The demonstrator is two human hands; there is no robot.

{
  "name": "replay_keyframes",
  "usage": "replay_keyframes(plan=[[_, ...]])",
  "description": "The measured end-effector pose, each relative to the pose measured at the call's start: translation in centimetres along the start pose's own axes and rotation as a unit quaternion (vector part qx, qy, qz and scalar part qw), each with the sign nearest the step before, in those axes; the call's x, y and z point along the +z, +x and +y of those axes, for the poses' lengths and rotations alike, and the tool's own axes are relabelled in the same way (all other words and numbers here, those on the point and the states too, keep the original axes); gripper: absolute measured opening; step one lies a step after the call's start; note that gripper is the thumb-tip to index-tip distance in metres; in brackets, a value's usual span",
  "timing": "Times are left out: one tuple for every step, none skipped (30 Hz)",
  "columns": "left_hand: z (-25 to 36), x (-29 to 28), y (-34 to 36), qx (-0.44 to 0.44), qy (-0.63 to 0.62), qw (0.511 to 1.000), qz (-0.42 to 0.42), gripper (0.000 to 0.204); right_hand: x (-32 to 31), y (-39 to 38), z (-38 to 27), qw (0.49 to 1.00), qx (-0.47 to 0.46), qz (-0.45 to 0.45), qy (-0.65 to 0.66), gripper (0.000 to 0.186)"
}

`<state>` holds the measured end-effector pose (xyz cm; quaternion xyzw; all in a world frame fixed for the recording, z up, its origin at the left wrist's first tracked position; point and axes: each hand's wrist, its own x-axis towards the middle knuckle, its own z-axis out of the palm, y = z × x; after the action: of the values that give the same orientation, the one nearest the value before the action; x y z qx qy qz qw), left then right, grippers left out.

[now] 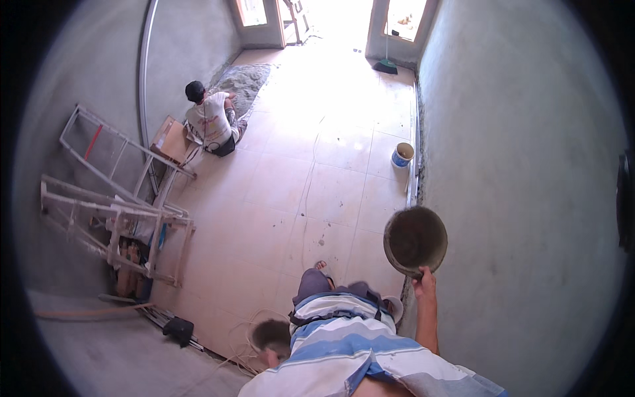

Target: The person uses a power tool to cut a piece of tile, carries the tile through a building under renovation, and then uses a shovel to fill buckets with mortar.

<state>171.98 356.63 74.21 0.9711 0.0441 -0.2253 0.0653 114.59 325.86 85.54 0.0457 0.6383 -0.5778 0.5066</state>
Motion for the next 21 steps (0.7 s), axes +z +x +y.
replay_keyframes(plan=[[4.8, -0.3, 1.2, 0.020, -0.009, 1.000, 0.014, 0.058, -0.2, 0.7, 0.1, 1.000, 0.010, 0.028, 0.008, 0.012], [11.3, -0.6, 1.9, 0.051, -0.012, 0.998, 0.030, 0.058, -0.6, 1.1, -0.4, 0.997, 0.019, 0.071, 0.010, 0.012], [15.2, -1.8, 3.5, 0.060, -0.030, 0.996, 0.057, 0.063, 1.6, 1.6, -0.8, 0.996, 0.035, 0.077, -0.006, 0.012], [20.4, -2.3, 4.6, 0.099, -0.044, 0.991, 0.078, 0.064, 2.8, 2.1, -1.6, 0.995, 0.040, 0.088, 0.002, 0.012], [27.8, -2.1, 5.4, 0.151, -0.054, 0.983, 0.089, 0.065, 4.0, 2.7, -3.2, 0.993, 0.038, 0.113, 0.019, 0.012], [33.0, -2.3, 6.4, 0.176, -0.074, 0.978, 0.085, 0.065, 4.4, 4.1, -3.7, 0.992, 0.050, 0.117, 0.014, 0.015], [38.1, -2.3, 7.1, 0.199, -0.094, 0.972, 0.082, 0.065, 4.9, 5.7, -4.5, 0.991, 0.063, 0.120, 0.007, 0.019], [43.4, -1.9, 7.1, 0.212, -0.111, 0.967, 0.084, 0.065, 6.3, 7.7, -5.3, 0.990, 0.073, 0.123, 0.002, 0.023], [49.2, -1.2, 6.9, 0.228, -0.127, 0.962, 0.083, 0.066, 8.7, 9.9, -6.5, 0.992, 0.061, 0.114, -0.008, 0.022], [54.3, -0.4, 6.2, 0.244, -0.143, 0.956, 0.082, 0.066, 11.2, 12.5, -7.9, 0.993, 0.050, 0.104, -0.019, 0.021], [58.6, 0.5, 5.5, 0.251, -0.161, 0.950, 0.093, 0.067, 14.4, 15.0, -9.2, 0.994, 0.041, 0.093, -0.031, 0.020], [62.9, 1.5, 4.5, 0.257, -0.182, 0.943, 0.105, 0.067, 18.7, 17.9, -11.2, 0.993, 0.035, 0.095, -0.053, 0.019], [66.2, 2.4, 4.1, 0.262, -0.202, 0.936, 0.122, 0.067, 23.8, 20.5, -13.3, 0.992, 0.033, 0.095, -0.075, 0.018], [68.6, 3.9, 3.4, 0.252, -0.187, 0.941, 0.129, 0.067, 29.1, 23.9, -15.5, 0.991, 0.030, 0.093, -0.091, 0.017], [71.4, 5.2, 2.5, 0.247, -0.168, 0.944, 0.138, 0.067, 33.5, 27.8, -17.9, 0.992, 0.003, 0.067, -0.109, 0.017], [74.3, 6.7, 1.1, 0.215, -0.150, 0.955, 0.142, 0.068, 39.2, 31.3, -20.3, 0.991, -0.032, 0.030, -0.129, 0.018], [75.8, 8.8, -0.6, 0.184, -0.118, 0.966, 0.139, 0.068, 44.5, 34.4, -23.1, 0.986, -0.071, -0.005, -0.152, 0.020], [77.1, 10.3, -1.2, 0.178, -0.106, 0.973, 0.105, 0.072, 50.6, 37.5, -26.0, 0.977, -0.109, -0.051, -0.174, 0.023], [79.1, 12.5, -3.8, 0.152, -0.079, 0.983, 0.068, 0.075, 56.4, 40.3, -29.6, 0.962, -0.153, -0.092, -0.207, 0.026], [80.7, 13.8, -5.7, 0.149, -0.045, 0.987, 0.040, 0.074, 62.9, 42.8, -32.8, 0.940, -0.195, -0.137, -0.246, 0.030], [81.7, 13.5, -6.0, 0.141, -0.030, 0.989, 0.027, 0.074, 72.1, 43.8, -36.6, 0.898, -0.186, -0.191, -0.350, 0.032]])
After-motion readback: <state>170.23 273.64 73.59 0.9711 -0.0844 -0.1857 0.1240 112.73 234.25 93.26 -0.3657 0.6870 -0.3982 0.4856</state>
